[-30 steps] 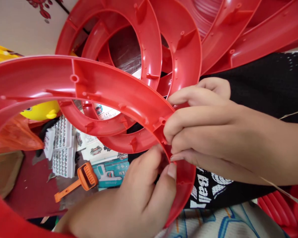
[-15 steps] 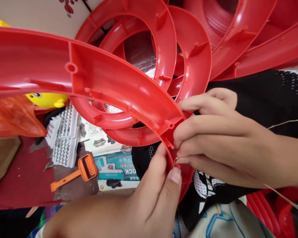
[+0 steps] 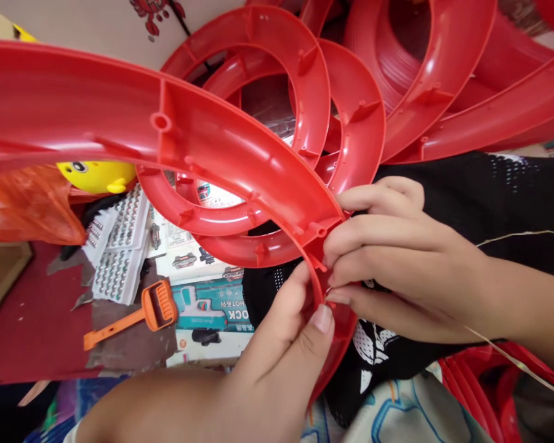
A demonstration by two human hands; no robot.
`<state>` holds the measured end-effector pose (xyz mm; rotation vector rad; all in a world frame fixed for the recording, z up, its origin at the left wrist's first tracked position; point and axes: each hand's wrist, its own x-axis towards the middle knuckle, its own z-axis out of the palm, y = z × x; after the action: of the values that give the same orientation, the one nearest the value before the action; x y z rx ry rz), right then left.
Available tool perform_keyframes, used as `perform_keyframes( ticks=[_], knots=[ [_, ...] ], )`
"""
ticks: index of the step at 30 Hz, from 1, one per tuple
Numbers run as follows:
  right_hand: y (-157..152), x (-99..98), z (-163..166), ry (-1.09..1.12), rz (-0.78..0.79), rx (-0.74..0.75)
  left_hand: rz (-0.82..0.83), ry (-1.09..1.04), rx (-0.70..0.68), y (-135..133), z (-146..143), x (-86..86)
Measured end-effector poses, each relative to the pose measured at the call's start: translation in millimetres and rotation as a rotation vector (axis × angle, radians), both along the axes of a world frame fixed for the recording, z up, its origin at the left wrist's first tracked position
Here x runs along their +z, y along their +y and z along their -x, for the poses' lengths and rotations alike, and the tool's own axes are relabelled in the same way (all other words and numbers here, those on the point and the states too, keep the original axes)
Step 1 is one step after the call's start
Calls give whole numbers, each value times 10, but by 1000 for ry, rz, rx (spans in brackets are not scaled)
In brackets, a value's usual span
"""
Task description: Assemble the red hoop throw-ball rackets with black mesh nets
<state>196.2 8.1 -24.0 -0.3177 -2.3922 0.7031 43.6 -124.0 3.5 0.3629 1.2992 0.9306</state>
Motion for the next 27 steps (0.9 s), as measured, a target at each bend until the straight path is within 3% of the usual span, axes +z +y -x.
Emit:
perform_keyframes(
  ticks=[6, 11, 20, 27],
  knots=[
    [-34, 23, -3, 49, 17, 8, -111, -306, 29, 67, 46, -49],
    [-75, 44, 5, 24, 32, -148, -77, -408, 11, 136, 45, -93],
    [-65, -3, 35, -99, -71, -212, 21, -446, 37, 202, 33, -161],
    [-76, 72, 63, -168, -50, -132, -1, -448, 132, 169, 6, -179]
  ],
)
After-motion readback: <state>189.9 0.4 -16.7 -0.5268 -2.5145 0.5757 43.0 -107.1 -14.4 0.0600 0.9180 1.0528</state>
